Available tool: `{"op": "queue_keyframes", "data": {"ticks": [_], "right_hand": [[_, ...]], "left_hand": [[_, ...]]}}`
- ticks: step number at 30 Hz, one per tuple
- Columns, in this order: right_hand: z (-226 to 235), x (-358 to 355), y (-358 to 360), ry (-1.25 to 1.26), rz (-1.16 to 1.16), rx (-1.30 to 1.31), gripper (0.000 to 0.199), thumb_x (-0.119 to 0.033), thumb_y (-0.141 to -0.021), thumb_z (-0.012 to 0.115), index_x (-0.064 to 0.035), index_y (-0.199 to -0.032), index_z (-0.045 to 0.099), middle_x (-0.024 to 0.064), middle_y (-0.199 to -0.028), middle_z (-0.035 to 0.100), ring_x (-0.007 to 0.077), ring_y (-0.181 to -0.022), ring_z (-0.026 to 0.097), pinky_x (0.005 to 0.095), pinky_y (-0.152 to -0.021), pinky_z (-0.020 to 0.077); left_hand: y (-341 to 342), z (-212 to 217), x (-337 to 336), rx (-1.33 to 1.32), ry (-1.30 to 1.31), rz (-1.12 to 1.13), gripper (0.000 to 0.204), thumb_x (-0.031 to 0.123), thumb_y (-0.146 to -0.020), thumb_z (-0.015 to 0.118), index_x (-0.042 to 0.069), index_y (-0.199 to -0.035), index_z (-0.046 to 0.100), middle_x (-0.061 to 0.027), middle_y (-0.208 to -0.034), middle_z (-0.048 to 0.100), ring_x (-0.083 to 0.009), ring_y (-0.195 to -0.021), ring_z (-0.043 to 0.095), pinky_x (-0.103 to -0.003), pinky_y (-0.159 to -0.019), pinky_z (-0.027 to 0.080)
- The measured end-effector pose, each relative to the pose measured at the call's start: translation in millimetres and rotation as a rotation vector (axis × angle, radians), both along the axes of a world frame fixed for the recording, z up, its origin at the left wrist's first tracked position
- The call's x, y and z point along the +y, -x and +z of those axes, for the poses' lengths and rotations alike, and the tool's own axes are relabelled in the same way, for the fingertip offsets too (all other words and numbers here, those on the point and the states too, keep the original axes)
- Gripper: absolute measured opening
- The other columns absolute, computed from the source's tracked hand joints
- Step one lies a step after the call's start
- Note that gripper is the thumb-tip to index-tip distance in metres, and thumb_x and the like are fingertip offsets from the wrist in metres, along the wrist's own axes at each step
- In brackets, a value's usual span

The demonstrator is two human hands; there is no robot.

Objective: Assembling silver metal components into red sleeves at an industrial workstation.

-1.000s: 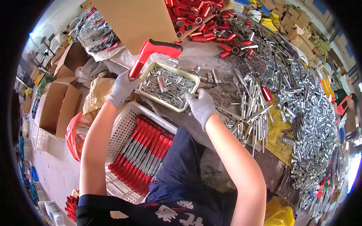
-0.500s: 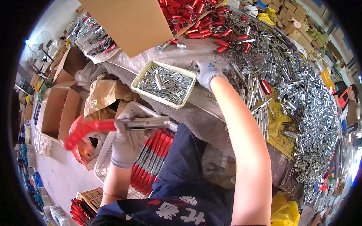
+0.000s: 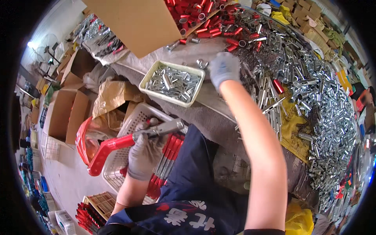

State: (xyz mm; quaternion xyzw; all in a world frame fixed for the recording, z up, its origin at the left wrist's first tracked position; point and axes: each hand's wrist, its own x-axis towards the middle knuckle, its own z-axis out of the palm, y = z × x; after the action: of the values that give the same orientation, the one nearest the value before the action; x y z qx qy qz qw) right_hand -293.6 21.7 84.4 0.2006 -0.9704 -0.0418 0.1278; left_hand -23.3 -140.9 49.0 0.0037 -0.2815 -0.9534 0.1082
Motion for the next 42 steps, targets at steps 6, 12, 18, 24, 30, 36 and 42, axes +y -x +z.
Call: {"op": "queue_keyframes", "data": {"ticks": [6,12,18,24,30,36,42], "right_hand": [[47.8,75.3,-129.6,0.816,0.426,-0.342,0.022,-0.014,-0.08,0.066,-0.0071,-0.101,0.067,0.0131,-0.092,0.067,0.0259,-0.083,0.065,0.0329,-0.074,0.0503],[55.0,77.4,-184.4,0.556,0.613,-0.134,0.027,-0.01,-0.069,0.074,-0.0122,-0.095,0.067,0.0068,-0.08,0.064,0.0268,-0.074,0.064,0.0364,-0.064,0.0514],[47.5,77.1,-186.7,0.444,0.555,-0.115,0.025,-0.018,-0.068,0.076,-0.0144,-0.09,0.067,0.0049,-0.075,0.061,0.0259,-0.068,0.062,0.0376,-0.059,0.05],[42.6,59.4,-135.4,0.727,0.54,-0.413,0.019,-0.027,-0.083,0.068,-0.0104,-0.093,0.065,0.0093,-0.087,0.065,0.0257,-0.081,0.064,0.033,-0.074,0.0503],[15.5,8.9,32.3,0.13,-0.029,-0.433,0.039,-0.034,-0.082,0.062,-0.0065,-0.111,0.064,0.0174,-0.108,0.066,0.0292,-0.099,0.064,0.0358,-0.088,0.0484],[-41.2,-17.7,73.6,0.153,0.185,-0.122,0.054,-0.038,-0.082,0.06,-0.0112,-0.128,0.055,0.0226,-0.125,0.056,0.0343,-0.117,0.053,0.0392,-0.102,0.0401],[-7.9,-10.5,54.9,0.179,0.126,-0.342,0.038,-0.026,-0.079,0.069,-0.0083,-0.111,0.061,0.018,-0.102,0.064,0.0308,-0.094,0.063,0.0365,-0.082,0.0483]], "left_hand": [[3.4,-0.1,-6.5,-0.043,-0.153,-0.101,0.022,0.013,-0.088,0.063,0.013,-0.11,0.059,-0.0089,-0.12,0.059,-0.0273,-0.111,0.059,-0.041,-0.091,0.054],[4.7,-2.9,14.6,-0.1,-0.29,-0.254,0.024,0.013,-0.086,0.067,0.013,-0.109,0.06,-0.0085,-0.121,0.057,-0.0264,-0.109,0.06,-0.039,-0.09,0.056],[6.8,-15.0,25.1,-0.057,-0.272,-0.251,0.028,0.009,-0.086,0.066,0.011,-0.113,0.058,-0.0071,-0.119,0.059,-0.0238,-0.108,0.061,-0.038,-0.091,0.055],[-2.9,-28.5,15.1,-0.153,-0.45,-0.251,0.028,0.008,-0.085,0.067,0.007,-0.111,0.058,-0.0075,-0.113,0.061,-0.0245,-0.105,0.063,-0.037,-0.09,0.056],[-10.9,-36.1,7.8,-0.196,-0.526,-0.227,0.022,0.009,-0.084,0.068,0.01,-0.106,0.062,-0.0061,-0.116,0.062,-0.0237,-0.11,0.06,-0.039,-0.092,0.055],[-26.0,-43.5,-2.7,-0.215,-0.499,-0.15,0.024,0.008,-0.086,0.065,0.01,-0.109,0.062,-0.0061,-0.118,0.061,-0.0242,-0.111,0.06,-0.041,-0.093,0.054],[-22.4,-41.0,0.3,-0.181,-0.479,-0.157,0.024,0.008,-0.087,0.064,0.008,-0.111,0.06,-0.0064,-0.117,0.061,-0.0232,-0.109,0.06,-0.039,-0.092,0.055]]}}
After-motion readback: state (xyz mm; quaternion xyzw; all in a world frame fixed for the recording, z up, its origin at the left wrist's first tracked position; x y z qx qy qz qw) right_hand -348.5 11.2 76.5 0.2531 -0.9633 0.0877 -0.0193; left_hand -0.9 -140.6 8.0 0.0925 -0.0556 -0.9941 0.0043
